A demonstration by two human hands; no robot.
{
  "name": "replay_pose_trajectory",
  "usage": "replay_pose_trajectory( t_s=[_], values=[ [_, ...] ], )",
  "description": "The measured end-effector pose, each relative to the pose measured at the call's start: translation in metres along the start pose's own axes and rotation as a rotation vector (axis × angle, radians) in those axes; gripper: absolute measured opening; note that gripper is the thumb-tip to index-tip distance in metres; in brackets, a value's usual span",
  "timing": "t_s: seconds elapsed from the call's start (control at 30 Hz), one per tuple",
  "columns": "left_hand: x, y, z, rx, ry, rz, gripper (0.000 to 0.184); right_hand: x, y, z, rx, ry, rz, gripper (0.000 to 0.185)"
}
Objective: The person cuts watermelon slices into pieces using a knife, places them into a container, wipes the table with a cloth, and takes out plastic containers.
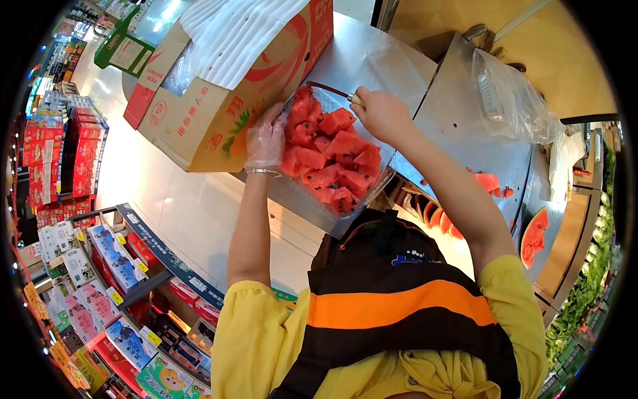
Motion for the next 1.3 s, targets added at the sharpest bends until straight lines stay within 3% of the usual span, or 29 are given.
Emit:
replay_pose_trajectory(
  t_s=[0.07,0.17,0.3,0.37,0.4,0.47,0.5,0.6,0.63,0.7,0.83,0.93,1.13,1.23,1.27,1.3],
  values=[
    [0.005,-0.009,-0.007,-0.061,-0.139,0.237,0.036,-0.001,0.002,-0.002,-0.023,-0.016,-0.011,0.025],
    [-0.008,0.010,-0.009,0.065,-0.121,0.123,0.037,-0.002,-0.001,-0.005,-0.058,-0.095,-0.048,0.024],
    [0.001,-0.022,-0.014,0.131,-0.051,0.100,0.039,-0.010,-0.017,0.000,-0.166,-0.157,-0.059,0.024],
    [0.006,-0.040,-0.014,-0.039,-0.237,0.425,0.042,-0.021,-0.022,0.006,-0.168,-0.214,-0.040,0.024],
    [0.003,-0.036,-0.011,-0.040,-0.238,0.425,0.042,-0.028,-0.019,0.012,-0.131,-0.168,-0.089,0.024],
    [-0.004,-0.019,0.003,-0.243,-0.425,0.629,0.044,-0.040,-0.010,0.026,-0.095,-0.126,-0.135,0.024],
    [-0.007,-0.014,0.007,-0.245,-0.422,0.632,0.044,-0.044,-0.005,0.034,-0.073,-0.153,-0.135,0.024],
    [-0.010,0.005,0.016,-0.101,-0.054,0.688,0.041,-0.040,-0.006,0.054,-0.049,-0.189,-0.115,0.024],
    [-0.007,-0.002,0.018,-0.104,-0.058,0.688,0.041,-0.036,-0.007,0.058,-0.051,-0.193,-0.095,0.024],
    [-0.002,-0.013,0.013,-0.048,-0.162,0.393,0.036,-0.022,-0.014,0.058,-0.092,-0.164,-0.029,0.024],
    [-0.009,-0.014,0.019,-0.165,-0.098,0.620,0.030,-0.020,-0.020,0.062,-0.082,-0.152,0.070,0.024],
    [-0.010,-0.016,0.022,-0.113,-0.012,0.599,0.025,-0.037,-0.018,0.073,-0.133,-0.179,0.082,0.024],
    [-0.018,0.000,0.020,-0.086,-0.130,0.374,0.030,-0.027,-0.023,0.068,-0.068,-0.105,0.114,0.024],
    [-0.023,0.004,0.019,0.059,0.013,0.056,0.042,-0.032,-0.010,0.088,0.040,-0.147,0.031,0.027],
    [-0.020,0.003,0.021,0.078,0.032,0.215,0.044,-0.029,0.001,0.098,0.020,-0.042,-0.156,0.027],
    [-0.026,0.020,0.022,0.130,0.014,0.057,0.045,-0.027,0.016,0.111,-0.009,0.079,-0.333,0.027]
  ],
)
Point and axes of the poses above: each hand's wrist, its own z-axis away from the middle knuckle, its own x-axis out of the palm, y = z × x, the point moved 2 cm from there along -z, towards the middle knuckle
